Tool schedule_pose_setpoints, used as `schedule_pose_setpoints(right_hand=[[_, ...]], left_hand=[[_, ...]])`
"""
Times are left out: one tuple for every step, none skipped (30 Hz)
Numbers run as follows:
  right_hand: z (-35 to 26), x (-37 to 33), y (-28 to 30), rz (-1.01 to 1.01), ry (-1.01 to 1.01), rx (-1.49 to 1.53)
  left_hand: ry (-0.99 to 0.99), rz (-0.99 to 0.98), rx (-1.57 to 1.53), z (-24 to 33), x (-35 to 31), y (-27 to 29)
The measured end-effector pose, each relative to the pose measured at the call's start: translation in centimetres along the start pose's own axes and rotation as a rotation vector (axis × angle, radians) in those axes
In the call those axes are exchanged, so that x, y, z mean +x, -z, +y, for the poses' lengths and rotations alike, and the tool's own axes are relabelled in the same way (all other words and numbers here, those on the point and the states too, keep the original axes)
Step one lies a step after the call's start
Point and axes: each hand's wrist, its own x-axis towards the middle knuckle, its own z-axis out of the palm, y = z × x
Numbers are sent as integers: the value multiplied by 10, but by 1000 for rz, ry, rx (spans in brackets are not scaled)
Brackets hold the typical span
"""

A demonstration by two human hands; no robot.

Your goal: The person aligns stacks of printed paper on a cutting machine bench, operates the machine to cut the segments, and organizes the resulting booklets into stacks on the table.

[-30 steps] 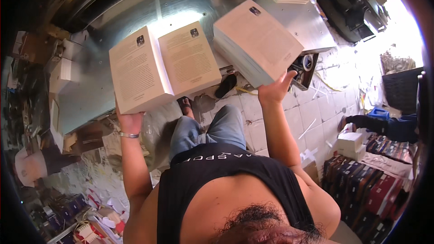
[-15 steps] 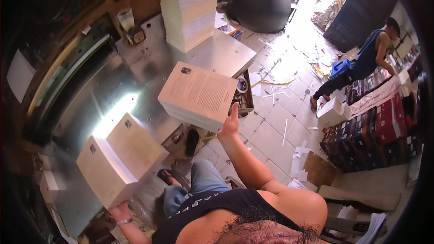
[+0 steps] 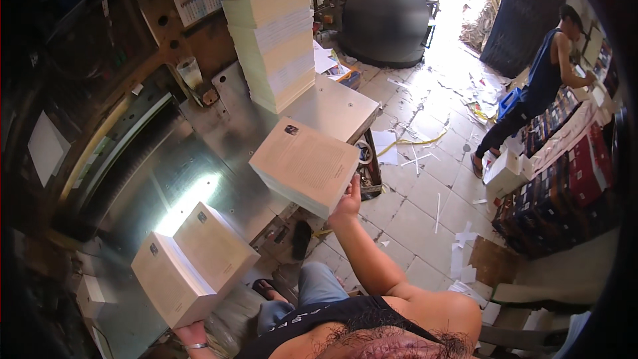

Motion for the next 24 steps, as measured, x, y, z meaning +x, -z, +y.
schedule_pose_setpoints(right_hand=[[-3, 6, 0, 32, -4, 0], [-7, 13, 1, 28, -2, 10], [-11, 17, -5, 18, 31, 27], [-17, 21, -13, 7, 71, 43], [-20, 27, -19, -35, 88, 18], [-22, 40, -18, -37, 87, 25], [-25, 58, -13, -81, 140, 20], [-33, 76, -6, -124, 208, 9], [-31, 96, -1, -129, 200, 16], [-32, 117, 5, -126, 237, -32], [-33, 133, 8, -121, 272, -82], [-35, 144, 7, -125, 269, -77], [-41, 152, 6, -58, 285, -95], [-48, 160, 5, 11, 303, -112], [-58, 167, 3, 37, 312, -105], [-68, 180, 6, -27, 313, -74], [-76, 197, 15, -79, 324, -41], [-71, 215, 13, -91, 392, -117], [-61, 233, 12, 86, 455, -297], [-74, 255, 30, 0, 462, -292], [-85, 260, 34, 26, 390, -262], [-63, 233, 14, 68, 219, -413], [-58, 203, -1, 48, 163, -440], [-64, 177, -5, 32, 131, -461]], left_hand=[[17, 42, -9, -2, 0, -2], [33, 85, -19, -2, 2, -2], [23, 78, -15, 0, 8, 16], [61, -86, -7, 1, 23, 51], [96, -242, 0, 1, 33, 71], [78, -181, 21, 3, 30, 66], [69, -130, 25, 4, 29, 53], [79, -137, 42, 1, 33, 47], [63, -95, 28, 0, 29, 36], [56, -86, 30, 1, 27, 30], [51, -69, 34, 3, 24, 26], [45, -61, 35, 4, 22, 24], [44, -52, 38, 5, 19, 21], [46, -47, 44, 4, 18, 18], [50, -39, 54, 2, 16, 13], [50, -37, 61, -3, 17, 6], [46, -35, 67, -7, 16, 1], [28, -30, 67, -10, 12, -2], [3, -27, 63, -15, 5, -8], [-7, -46, 68, -20, 5, -18], [-14, -73, 86, -24, 6, -32], [-51, -37, 93, -25, -8, -27], [-79, -8, 93, -26, -19, -23], [-80, -11, 103, -27, -21, -25]])
